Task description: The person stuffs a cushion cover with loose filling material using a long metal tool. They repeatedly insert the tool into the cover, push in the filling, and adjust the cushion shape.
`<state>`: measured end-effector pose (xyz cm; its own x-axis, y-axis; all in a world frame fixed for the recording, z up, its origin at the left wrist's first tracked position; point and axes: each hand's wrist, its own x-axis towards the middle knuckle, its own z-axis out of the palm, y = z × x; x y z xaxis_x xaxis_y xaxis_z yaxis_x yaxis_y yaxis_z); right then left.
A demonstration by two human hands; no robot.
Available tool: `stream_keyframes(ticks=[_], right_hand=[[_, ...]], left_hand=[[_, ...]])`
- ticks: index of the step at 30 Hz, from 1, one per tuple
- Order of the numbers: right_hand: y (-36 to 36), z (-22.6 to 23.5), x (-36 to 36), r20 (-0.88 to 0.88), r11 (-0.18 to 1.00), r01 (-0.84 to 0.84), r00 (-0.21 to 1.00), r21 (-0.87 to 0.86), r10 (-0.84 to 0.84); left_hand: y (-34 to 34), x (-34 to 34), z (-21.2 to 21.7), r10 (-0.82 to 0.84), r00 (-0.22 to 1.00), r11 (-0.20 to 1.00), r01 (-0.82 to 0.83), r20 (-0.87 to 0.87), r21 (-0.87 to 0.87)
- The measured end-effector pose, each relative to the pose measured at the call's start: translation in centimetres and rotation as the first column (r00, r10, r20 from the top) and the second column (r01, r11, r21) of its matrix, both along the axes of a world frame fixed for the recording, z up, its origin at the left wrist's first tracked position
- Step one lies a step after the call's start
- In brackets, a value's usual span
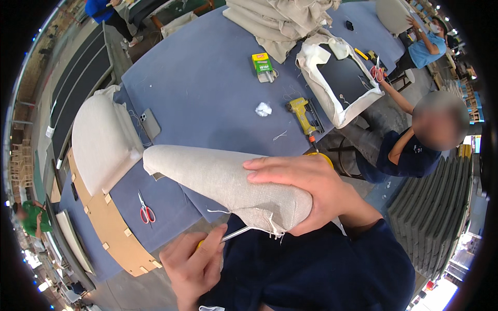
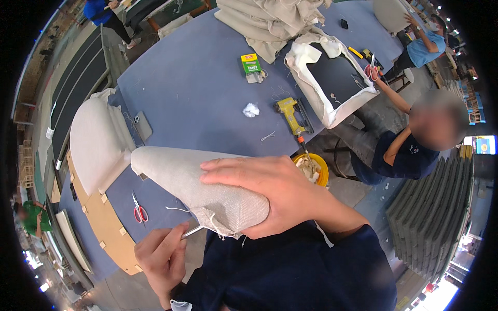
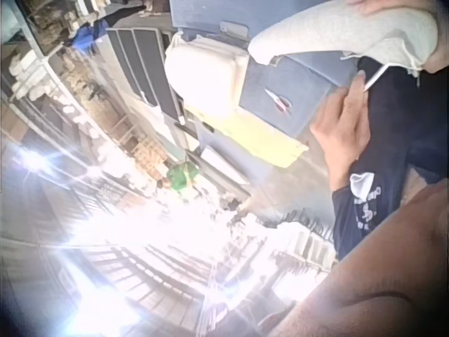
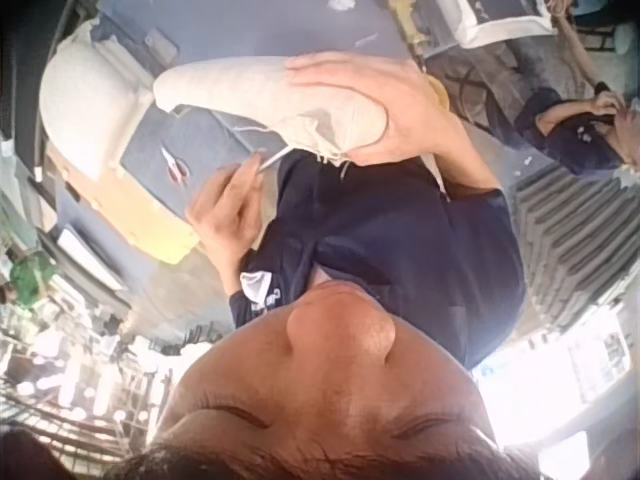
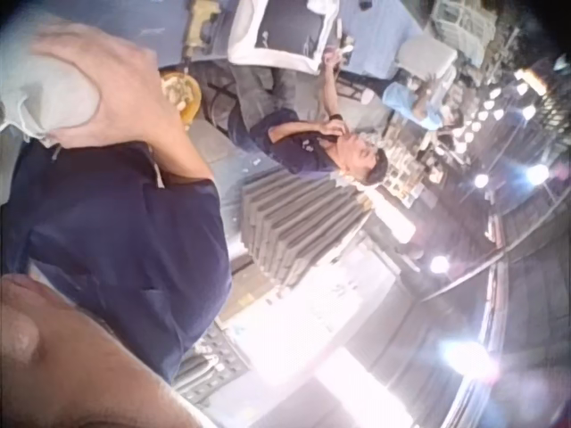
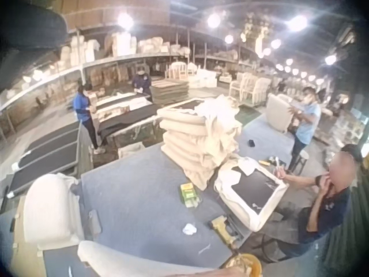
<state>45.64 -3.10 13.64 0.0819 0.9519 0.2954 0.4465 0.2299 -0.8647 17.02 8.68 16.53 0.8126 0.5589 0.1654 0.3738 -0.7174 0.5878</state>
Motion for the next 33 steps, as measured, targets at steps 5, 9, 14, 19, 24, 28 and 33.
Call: stream_keyframes(ticks=[5,9,14,19,24,28,33], right_hand=[[0.2,-0.1,-0.3,-0.02,1.0,0.008,1.0,-0.005,-0.008],[0.3,-0.2,-0.7,0.003,1.0,0.014,1.0,0.015,-0.014],[0.1,-0.2,-0.6,-0.039,1.0,-0.001,0.999,-0.008,0.0],[0.1,-0.3,-0.8,-0.015,1.0,0.01,1.0,0.011,-0.01],[0.2,-0.5,-1.5,0.049,0.998,-0.006,0.999,0.057,0.003],[0.1,-0.4,-1.5,0.014,1.0,-0.002,1.0,0.018,0.001],[-0.1,-0.5,-1.5,0.001,1.0,-0.005,1.0,0.031,0.005]], left_hand=[[-0.4,-0.6,0.3,0.027,0.999,0.997,-0.029,-0.025,-0.076],[-0.4,0.2,0.9,0.015,1.0,0.998,-0.017,-0.026,-0.061],[0.0,-0.9,0.2,-0.001,1.0,0.991,-0.003,-0.027,-0.136],[-1.1,-1.9,-0.8,0.055,0.998,0.965,-0.049,0.014,-0.258],[-0.9,-1.0,0.8,0.0,1.0,0.99,-0.004,-0.03,-0.138],[-0.4,-0.9,0.4,-0.005,1.0,0.992,0.004,-0.005,-0.129],[-1.1,-0.6,-0.8,0.027,0.998,0.989,-0.018,0.058,-0.149]])
